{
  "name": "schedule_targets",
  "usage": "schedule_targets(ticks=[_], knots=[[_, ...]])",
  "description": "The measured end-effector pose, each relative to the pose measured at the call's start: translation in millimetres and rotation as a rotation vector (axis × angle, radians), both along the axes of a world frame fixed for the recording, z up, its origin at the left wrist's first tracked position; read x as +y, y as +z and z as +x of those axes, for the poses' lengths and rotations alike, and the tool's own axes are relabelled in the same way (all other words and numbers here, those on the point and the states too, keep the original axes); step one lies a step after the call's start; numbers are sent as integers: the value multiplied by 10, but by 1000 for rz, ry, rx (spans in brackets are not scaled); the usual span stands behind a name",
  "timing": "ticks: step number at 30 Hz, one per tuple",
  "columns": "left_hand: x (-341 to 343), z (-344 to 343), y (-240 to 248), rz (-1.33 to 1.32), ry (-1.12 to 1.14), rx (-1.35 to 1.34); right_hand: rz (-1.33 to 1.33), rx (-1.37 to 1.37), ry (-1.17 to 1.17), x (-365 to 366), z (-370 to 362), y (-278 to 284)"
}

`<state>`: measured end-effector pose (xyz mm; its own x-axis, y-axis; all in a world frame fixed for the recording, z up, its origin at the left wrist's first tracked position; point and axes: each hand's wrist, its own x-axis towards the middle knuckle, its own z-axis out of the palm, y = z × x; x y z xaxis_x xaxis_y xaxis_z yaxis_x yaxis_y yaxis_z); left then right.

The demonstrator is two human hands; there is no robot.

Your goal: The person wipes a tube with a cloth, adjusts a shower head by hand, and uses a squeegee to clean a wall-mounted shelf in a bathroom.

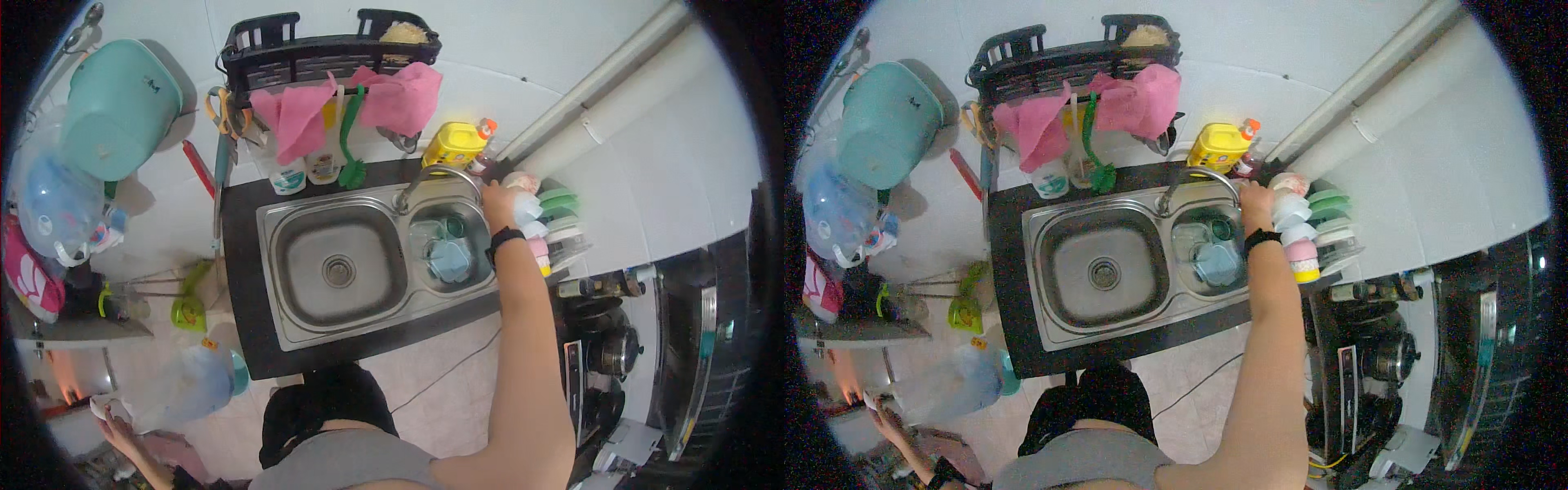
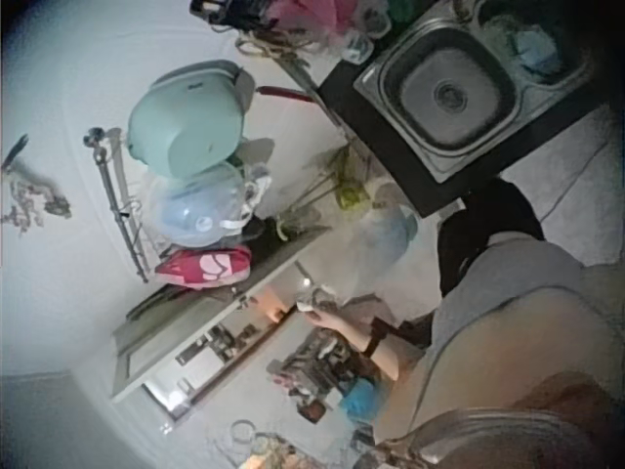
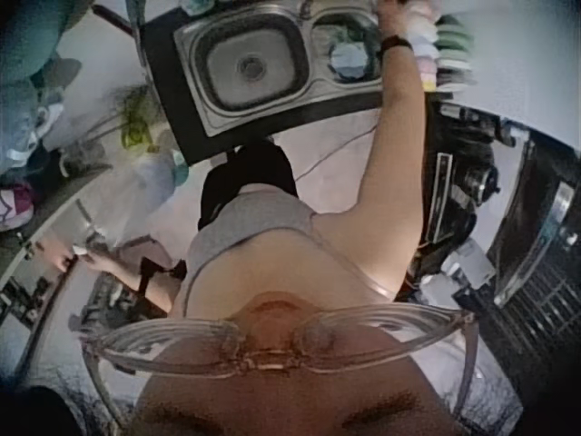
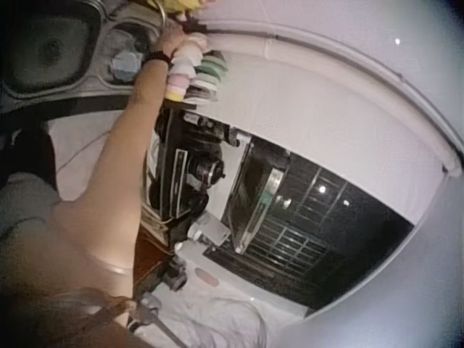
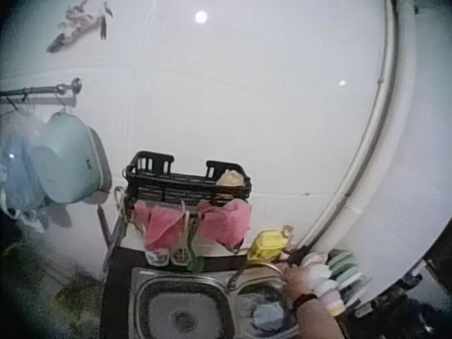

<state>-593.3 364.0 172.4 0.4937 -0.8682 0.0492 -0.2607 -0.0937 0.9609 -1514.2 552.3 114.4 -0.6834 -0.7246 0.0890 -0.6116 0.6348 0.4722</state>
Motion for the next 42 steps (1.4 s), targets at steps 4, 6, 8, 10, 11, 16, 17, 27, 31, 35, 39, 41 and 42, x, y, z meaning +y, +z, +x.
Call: schedule_targets(ticks=[4, 6, 8, 10, 11, 16, 17, 27, 31, 35, 39, 41, 42], knots=[[27, 6, -46, 55, 82, -7, 222, -130, 77, 116, -79, -86], [41, 328, -312, 13, 33, 108, 195, -130, 111, 94, 44, -95], [70, 80, -312, 28, 27, 121, 318, -579, -15, 12, 305, 74], [127, -76, -328, 69, -9, 108, 352, -796, 57, -44, 451, 150], [194, -147, -337, 16, -43, 32, 379, -1018, 126, -102, 537, 180], [369, -325, -362, 17, 0, 131, 345, -1251, 156, -582, 1130, 301], [408, -324, -342, 42, 50, 119, 293, -1315, 118, -674, 1206, 290], [582, -588, -223, -53, 118, 92, 63, -1158, 294, -692, 1085, -298], [745, -493, -199, 1, 58, 103, -129, -1480, 330, -691, 761, -680], [800, -946, 138, 40, 220, 83, -101, -1306, 393, -1129, 644, -938], [908, -998, 254, -8, 229, 61, -72, -1712, 319, -1412, 599, -1091], [962, -1011, 308, -12, 314, 8, 39, -1519, 320, -1542, 571, -1127], [1072, -674, 253, 34, 223, 11, 135, -1315, 324, -1588, 586, -1148]])
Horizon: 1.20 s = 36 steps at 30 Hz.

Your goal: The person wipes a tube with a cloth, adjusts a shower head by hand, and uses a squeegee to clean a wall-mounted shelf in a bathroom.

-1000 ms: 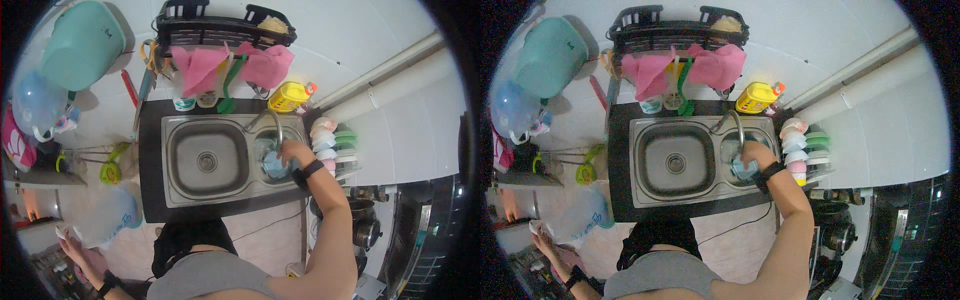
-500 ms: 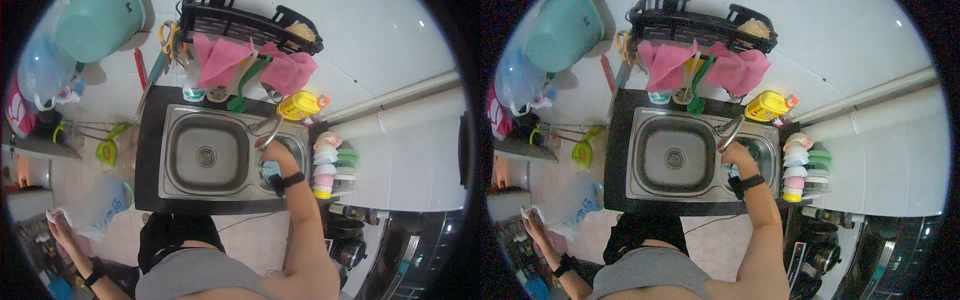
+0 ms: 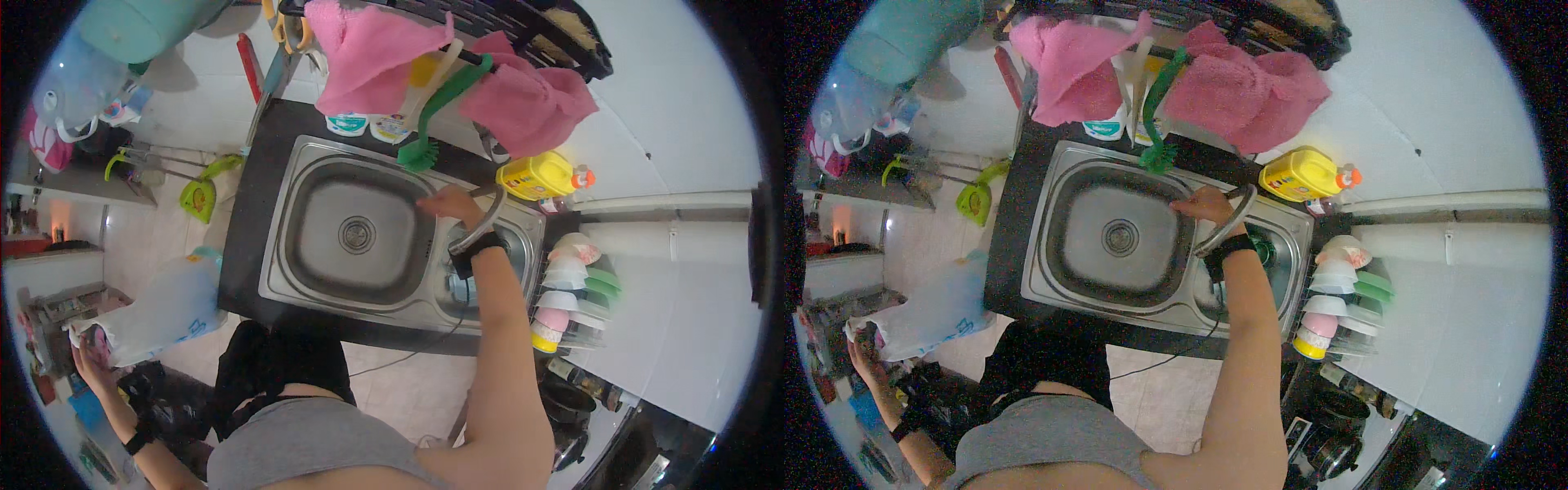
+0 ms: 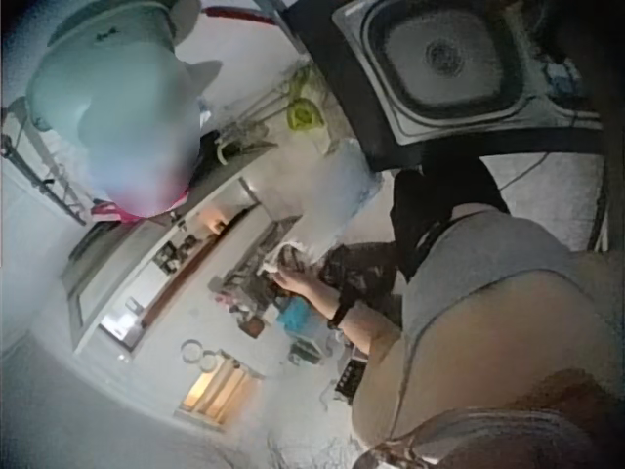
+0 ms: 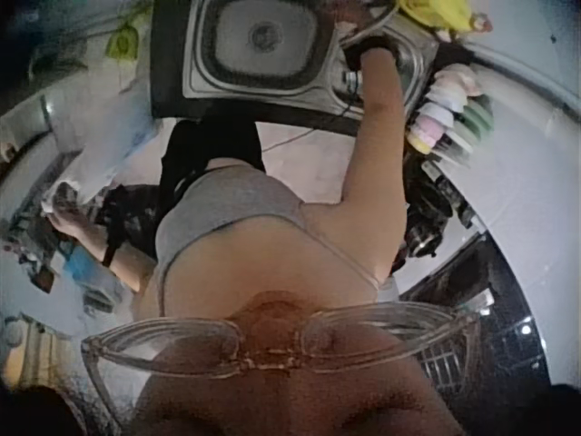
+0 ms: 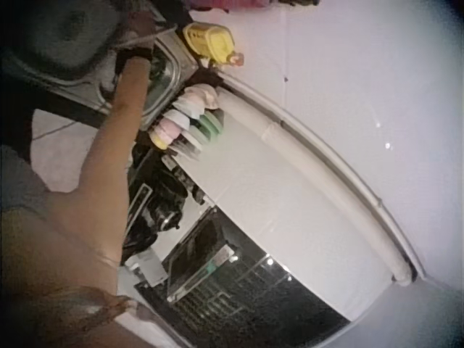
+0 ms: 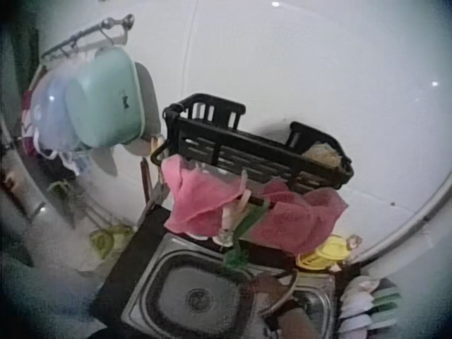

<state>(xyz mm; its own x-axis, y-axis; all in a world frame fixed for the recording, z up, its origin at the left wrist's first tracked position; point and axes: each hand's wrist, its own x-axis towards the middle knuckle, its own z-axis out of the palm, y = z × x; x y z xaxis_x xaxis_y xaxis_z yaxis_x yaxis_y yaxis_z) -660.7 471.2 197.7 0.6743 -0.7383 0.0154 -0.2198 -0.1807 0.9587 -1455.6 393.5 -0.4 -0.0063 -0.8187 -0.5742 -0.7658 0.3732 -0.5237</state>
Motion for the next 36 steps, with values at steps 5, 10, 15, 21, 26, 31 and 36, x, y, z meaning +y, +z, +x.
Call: schedule_targets(ticks=[5, 10, 15, 21, 26, 31, 36], knots=[[59, 80, -31, 118, -12, 65, 26, -41, -227, -133, 240, 112], [-12, -255, 9, 128, 64, 80, 38, -251, -493, -69, 191, -50], [136, -37, -72, 31, 10, 132, -85, -914, -754, 544, 256, -299], [97, 52, -252, 82, -71, 14, 56, -1178, -1151, 1006, 625, -361], [52, 127, -326, 123, 30, 111, -59, -1181, -1260, 936, 722, -571], [97, -63, -211, 120, 62, 144, 4, -1127, -1272, 885, 832, -401], [169, 15, -246, 130, 45, 158, -81, -1118, -1223, 937, 904, -377]])
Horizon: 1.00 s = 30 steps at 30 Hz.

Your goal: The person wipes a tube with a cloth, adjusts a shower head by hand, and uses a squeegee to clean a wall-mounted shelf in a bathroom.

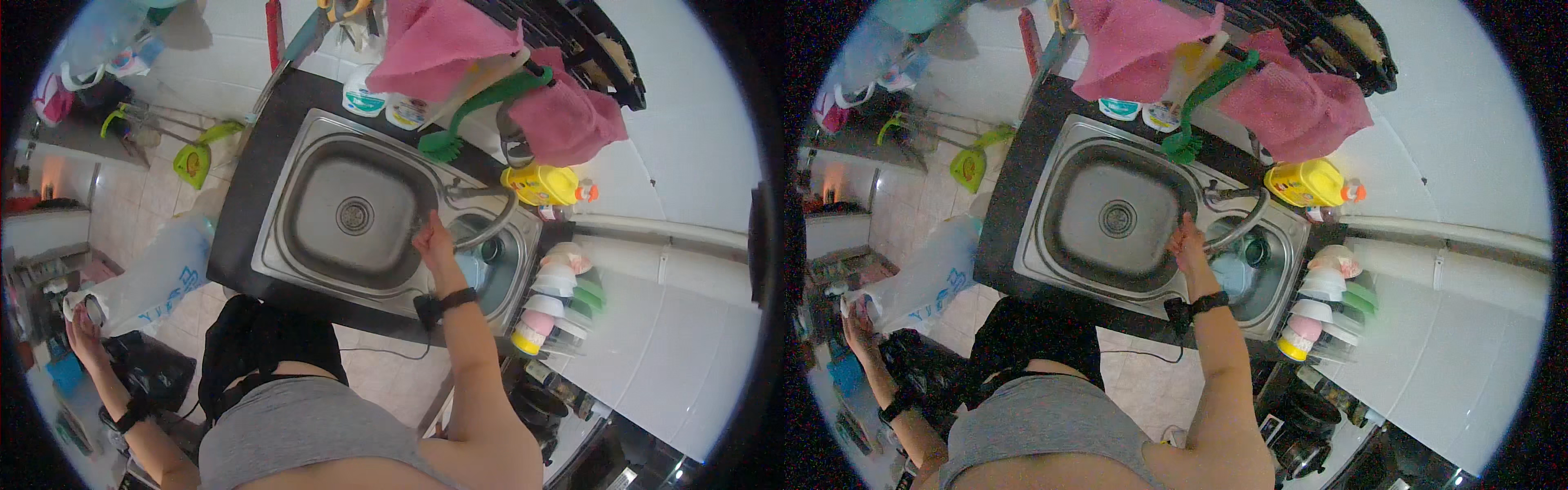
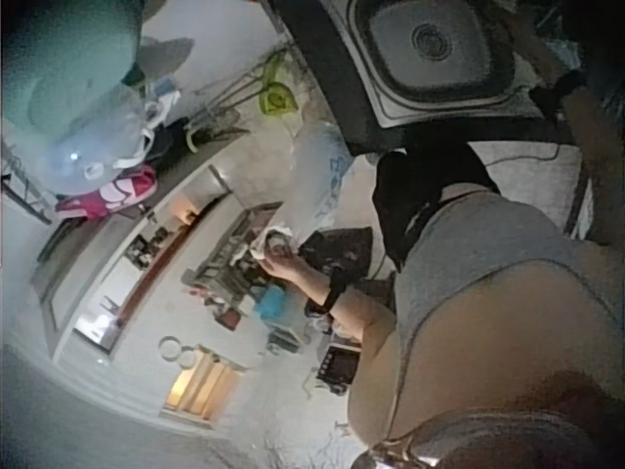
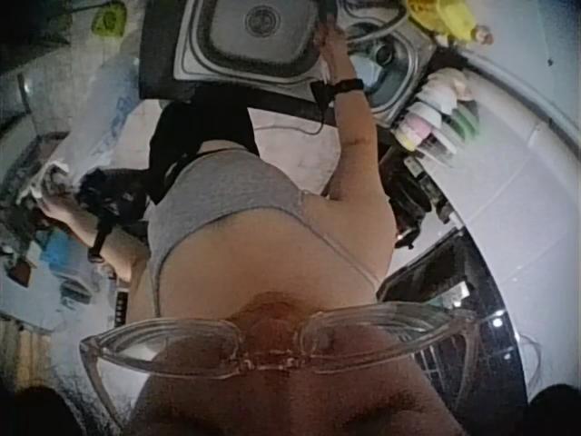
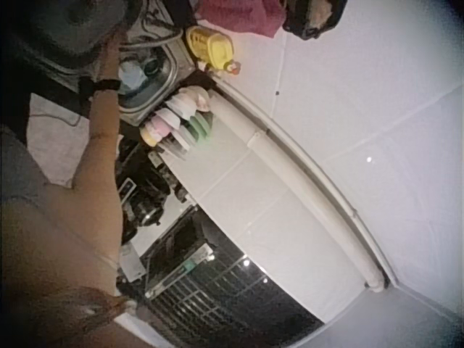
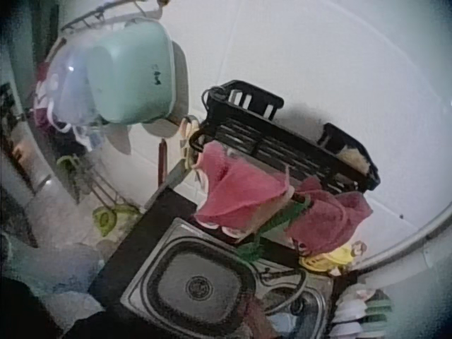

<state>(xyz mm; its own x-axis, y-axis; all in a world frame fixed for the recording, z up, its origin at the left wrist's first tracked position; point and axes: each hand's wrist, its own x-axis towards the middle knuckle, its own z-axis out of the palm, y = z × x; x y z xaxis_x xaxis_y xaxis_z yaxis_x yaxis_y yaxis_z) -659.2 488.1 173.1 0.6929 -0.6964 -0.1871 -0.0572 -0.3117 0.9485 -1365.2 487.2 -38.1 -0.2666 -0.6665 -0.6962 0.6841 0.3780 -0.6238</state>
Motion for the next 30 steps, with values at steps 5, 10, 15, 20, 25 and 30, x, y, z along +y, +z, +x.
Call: schedule_targets(ticks=[5, 10, 15, 20, 25, 30], knots=[[-32, -142, 31, -10, 56, -10, -185, 158, -57, -15, 28, -138], [116, 93, -107, -110, 91, 24, -14, 280, 177, 77, 22, 82], [2, -371, 1, -194, 112, -42, -88, 1286, 701, 147, 38, -40], [118, -62, -62, -184, 22, -35, -293, 1622, 817, 264, -25, -120], [187, 54, -83, -184, 29, -9, -199, 1857, 1345, 123, -109, 134], [217, 19, -48, -154, 72, -52, -412, 1871, 835, 84, -66, 159]])
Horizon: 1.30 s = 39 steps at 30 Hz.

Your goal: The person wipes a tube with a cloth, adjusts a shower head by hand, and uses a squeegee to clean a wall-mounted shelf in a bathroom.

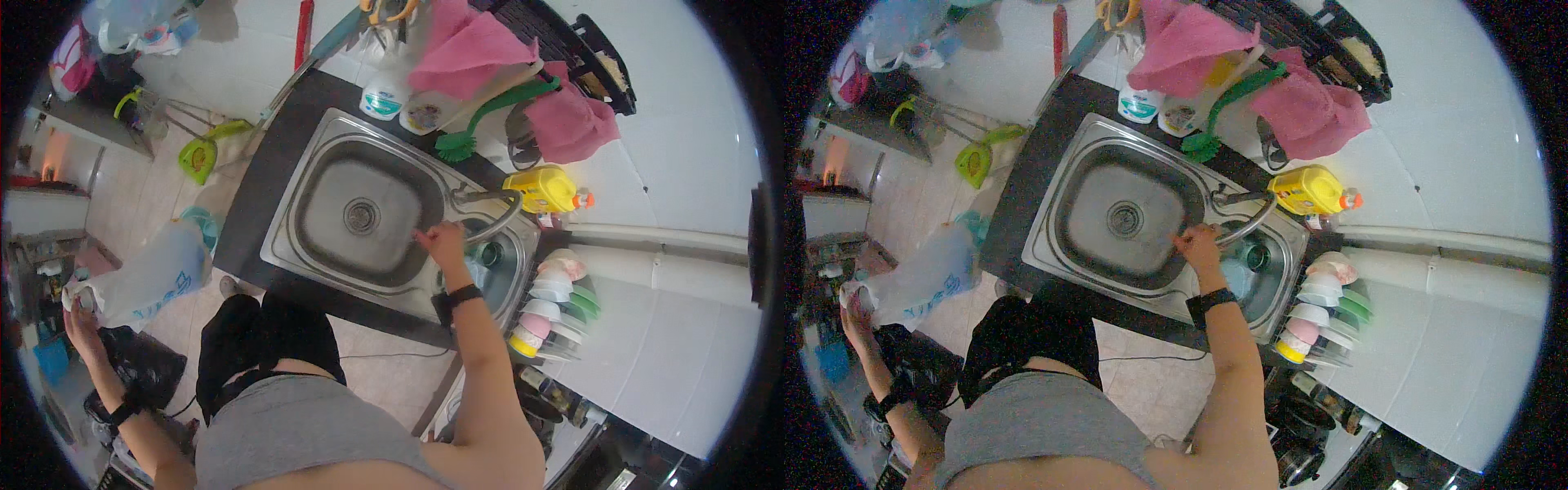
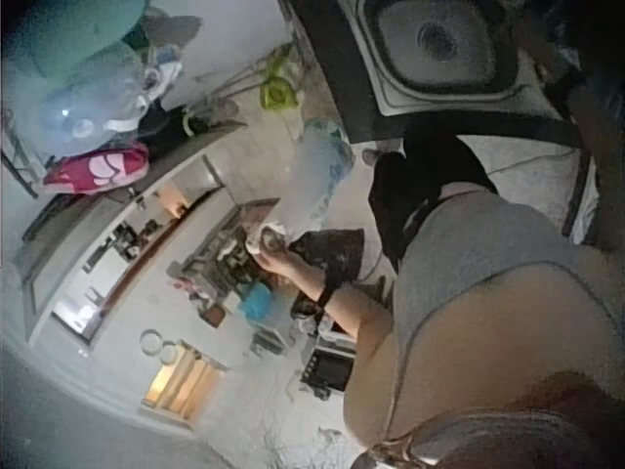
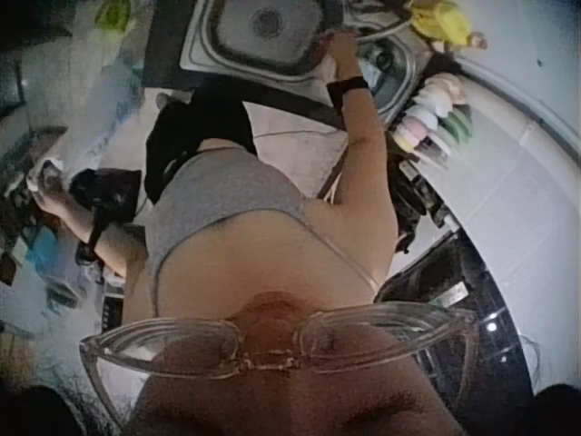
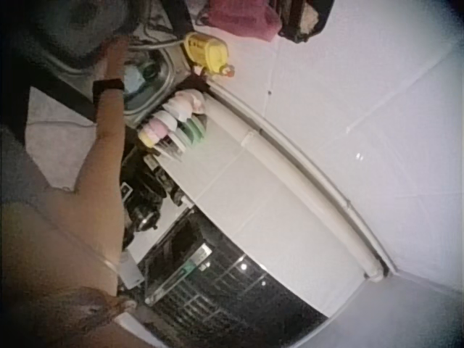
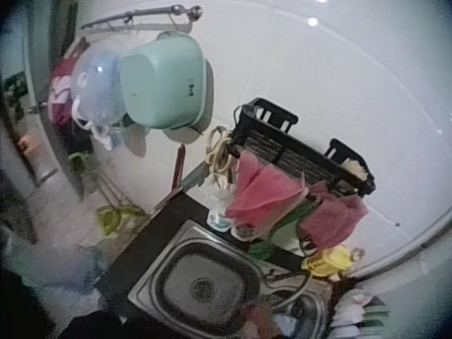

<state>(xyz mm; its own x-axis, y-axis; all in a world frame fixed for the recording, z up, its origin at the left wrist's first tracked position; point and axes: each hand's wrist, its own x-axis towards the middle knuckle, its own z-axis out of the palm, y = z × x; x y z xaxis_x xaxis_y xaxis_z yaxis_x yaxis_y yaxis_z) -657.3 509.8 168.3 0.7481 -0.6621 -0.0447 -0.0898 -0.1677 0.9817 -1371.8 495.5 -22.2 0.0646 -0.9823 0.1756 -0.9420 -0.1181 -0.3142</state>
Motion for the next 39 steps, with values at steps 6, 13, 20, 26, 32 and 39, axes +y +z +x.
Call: schedule_targets(ticks=[6, 13, 20, 26, 32, 39], knots=[[61, 111, -104, -6, -19, 40, 221, -894, -599, -75, 19, -142], [216, 366, -247, -9, -99, -30, 464, -1691, -870, -145, 83, 129], [134, 177, -179, 95, 24, 63, 429, -2025, -771, -72, 14, -49], [175, 271, -269, 61, -81, 79, 394, -2276, -1010, -23, -98, -133], [134, 252, -320, 97, -77, -144, 651, -2576, -11, 68, -416, -482], [96, 64, -243, 59, -23, 16, 677, -2028, -431, -67, -354, -217]])
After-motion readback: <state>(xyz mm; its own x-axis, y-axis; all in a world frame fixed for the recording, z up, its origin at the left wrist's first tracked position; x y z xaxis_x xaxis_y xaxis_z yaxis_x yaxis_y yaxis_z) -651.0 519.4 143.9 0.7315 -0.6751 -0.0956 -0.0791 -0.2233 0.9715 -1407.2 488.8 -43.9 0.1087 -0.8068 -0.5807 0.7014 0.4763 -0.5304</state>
